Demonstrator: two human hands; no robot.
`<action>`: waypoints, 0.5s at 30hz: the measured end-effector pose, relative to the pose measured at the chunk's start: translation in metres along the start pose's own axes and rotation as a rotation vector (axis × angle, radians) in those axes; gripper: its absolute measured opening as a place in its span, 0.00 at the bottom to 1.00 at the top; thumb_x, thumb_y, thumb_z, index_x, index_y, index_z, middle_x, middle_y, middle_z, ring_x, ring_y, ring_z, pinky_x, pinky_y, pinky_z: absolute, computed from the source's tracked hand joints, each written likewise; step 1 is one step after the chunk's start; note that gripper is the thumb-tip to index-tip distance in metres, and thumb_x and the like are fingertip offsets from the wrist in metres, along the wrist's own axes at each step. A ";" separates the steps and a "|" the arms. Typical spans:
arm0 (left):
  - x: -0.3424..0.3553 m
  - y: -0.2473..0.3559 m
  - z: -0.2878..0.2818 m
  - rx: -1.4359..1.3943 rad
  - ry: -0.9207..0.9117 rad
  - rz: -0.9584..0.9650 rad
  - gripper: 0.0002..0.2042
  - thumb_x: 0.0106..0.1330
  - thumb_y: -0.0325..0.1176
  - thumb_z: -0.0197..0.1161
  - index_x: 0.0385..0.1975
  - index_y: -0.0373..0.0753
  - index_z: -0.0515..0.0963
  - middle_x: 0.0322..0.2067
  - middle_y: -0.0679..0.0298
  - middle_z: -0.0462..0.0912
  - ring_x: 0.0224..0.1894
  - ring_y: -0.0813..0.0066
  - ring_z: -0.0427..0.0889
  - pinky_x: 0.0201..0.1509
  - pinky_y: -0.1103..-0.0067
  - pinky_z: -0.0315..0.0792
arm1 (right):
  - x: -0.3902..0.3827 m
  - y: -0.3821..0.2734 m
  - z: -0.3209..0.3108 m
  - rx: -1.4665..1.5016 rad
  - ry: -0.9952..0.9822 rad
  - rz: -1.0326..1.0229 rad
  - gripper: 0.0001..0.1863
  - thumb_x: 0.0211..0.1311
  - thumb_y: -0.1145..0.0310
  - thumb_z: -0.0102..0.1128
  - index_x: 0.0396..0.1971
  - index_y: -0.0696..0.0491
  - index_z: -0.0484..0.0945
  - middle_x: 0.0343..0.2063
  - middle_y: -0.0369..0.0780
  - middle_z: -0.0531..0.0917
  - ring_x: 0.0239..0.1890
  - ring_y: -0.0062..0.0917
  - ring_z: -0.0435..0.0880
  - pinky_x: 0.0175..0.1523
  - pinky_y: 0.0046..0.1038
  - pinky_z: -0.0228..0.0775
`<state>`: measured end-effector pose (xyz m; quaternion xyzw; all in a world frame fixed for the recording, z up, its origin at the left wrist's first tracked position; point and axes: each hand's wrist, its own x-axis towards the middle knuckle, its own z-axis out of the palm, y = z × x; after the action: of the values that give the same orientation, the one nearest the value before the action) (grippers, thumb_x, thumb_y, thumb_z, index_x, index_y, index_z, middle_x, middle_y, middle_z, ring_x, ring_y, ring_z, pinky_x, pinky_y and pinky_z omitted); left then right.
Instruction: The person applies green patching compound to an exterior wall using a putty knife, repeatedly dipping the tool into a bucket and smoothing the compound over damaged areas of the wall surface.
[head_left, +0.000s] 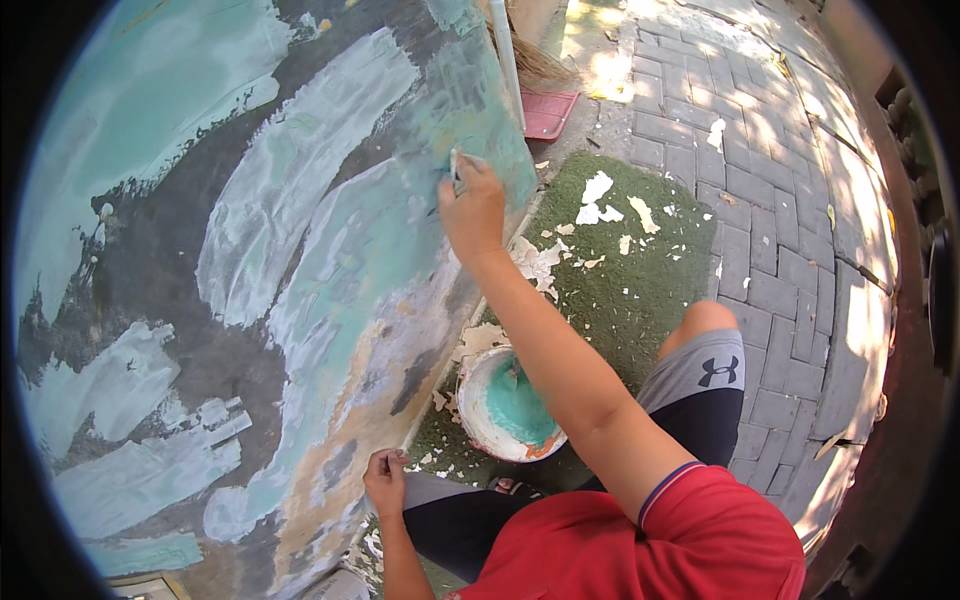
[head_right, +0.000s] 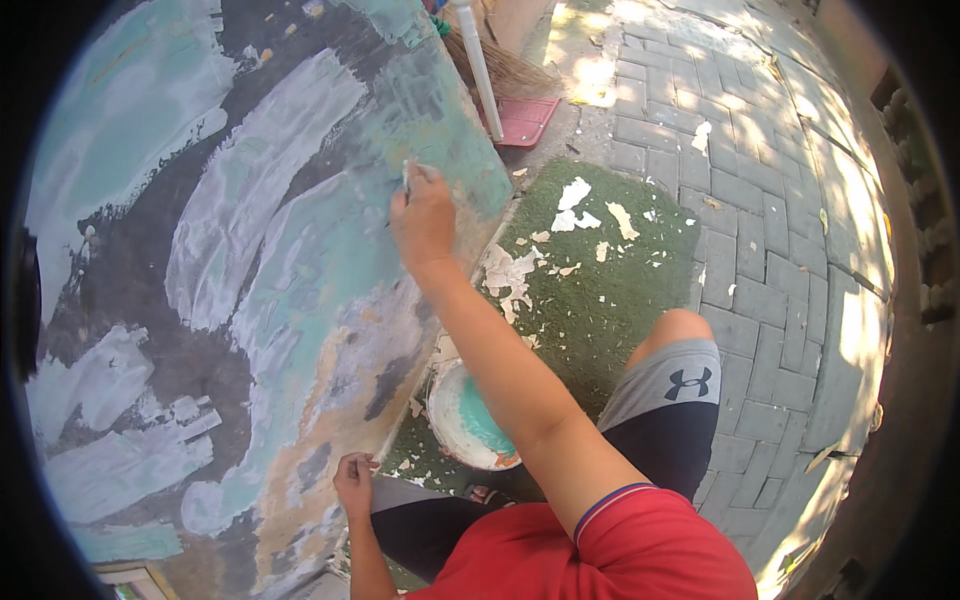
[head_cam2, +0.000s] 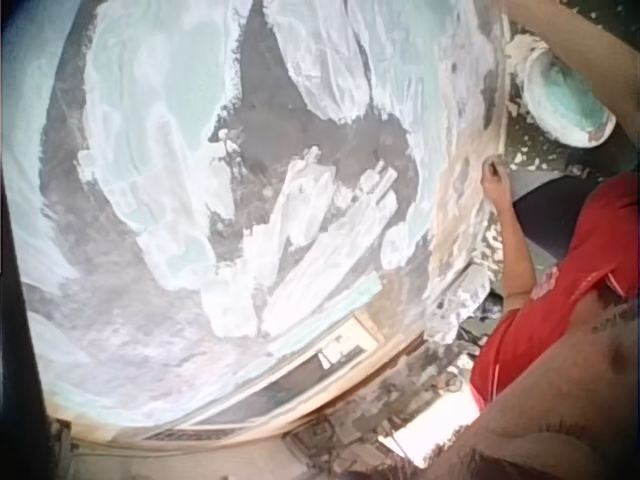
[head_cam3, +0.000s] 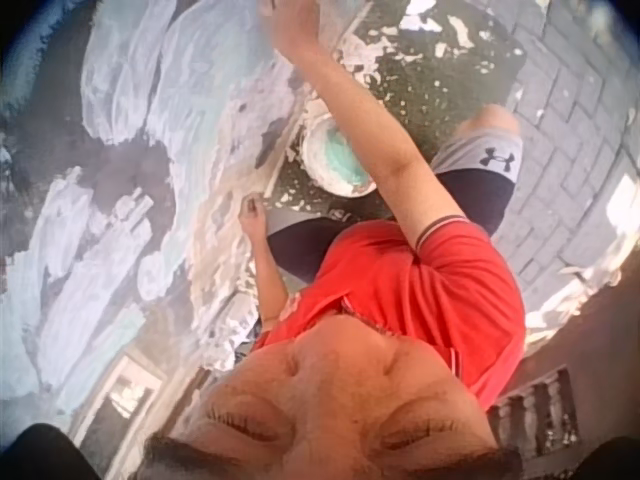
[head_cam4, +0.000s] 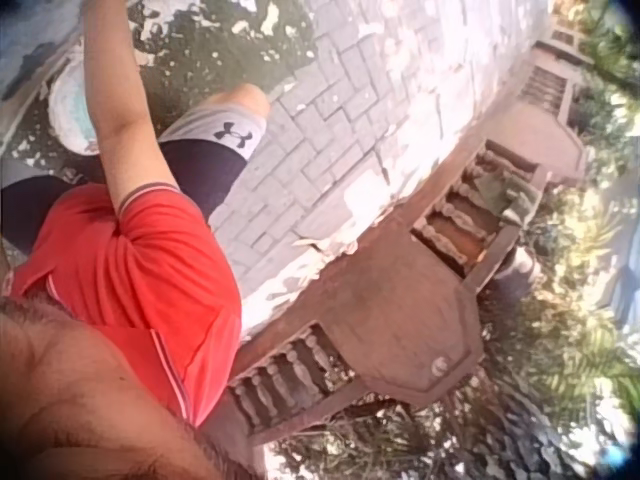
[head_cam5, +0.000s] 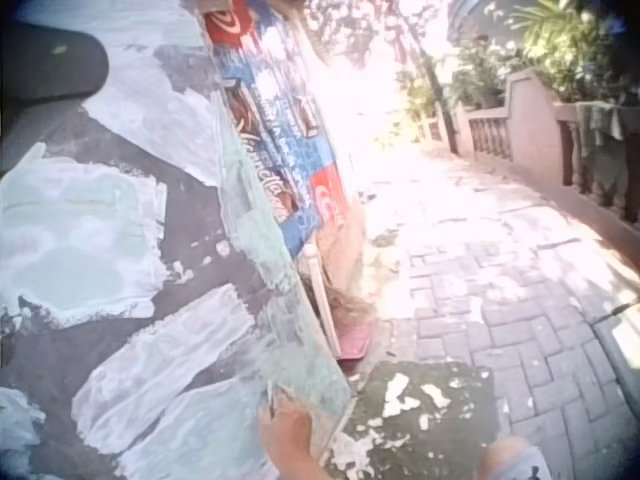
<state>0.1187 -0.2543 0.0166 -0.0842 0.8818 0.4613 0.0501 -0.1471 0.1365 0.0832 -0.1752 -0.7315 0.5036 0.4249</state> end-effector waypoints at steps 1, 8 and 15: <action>-0.001 0.001 -0.001 0.007 0.000 -0.003 0.05 0.73 0.26 0.55 0.40 0.31 0.76 0.34 0.57 0.85 0.34 0.72 0.87 0.40 0.79 0.78 | -0.007 -0.011 0.001 0.033 -0.004 -0.038 0.21 0.58 0.73 0.61 0.52 0.60 0.78 0.44 0.49 0.81 0.47 0.42 0.81 0.51 0.36 0.74; 0.000 -0.017 -0.010 0.016 0.007 -0.008 0.05 0.73 0.26 0.53 0.41 0.33 0.75 0.35 0.58 0.85 0.33 0.73 0.86 0.33 0.82 0.74 | -0.028 -0.045 -0.052 0.181 0.052 0.033 0.16 0.58 0.73 0.61 0.47 0.60 0.82 0.39 0.50 0.84 0.39 0.43 0.84 0.43 0.35 0.76; 0.004 -0.016 -0.006 0.027 -0.005 0.023 0.05 0.73 0.25 0.53 0.40 0.32 0.75 0.35 0.58 0.85 0.33 0.73 0.86 0.33 0.81 0.74 | 0.024 0.053 -0.033 -0.059 -0.008 0.184 0.16 0.59 0.71 0.60 0.46 0.60 0.81 0.30 0.52 0.82 0.33 0.47 0.81 0.40 0.41 0.72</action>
<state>0.1175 -0.2690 0.0061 -0.0721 0.8887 0.4502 0.0483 -0.1439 0.1952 0.0517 -0.2518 -0.7285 0.5196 0.3686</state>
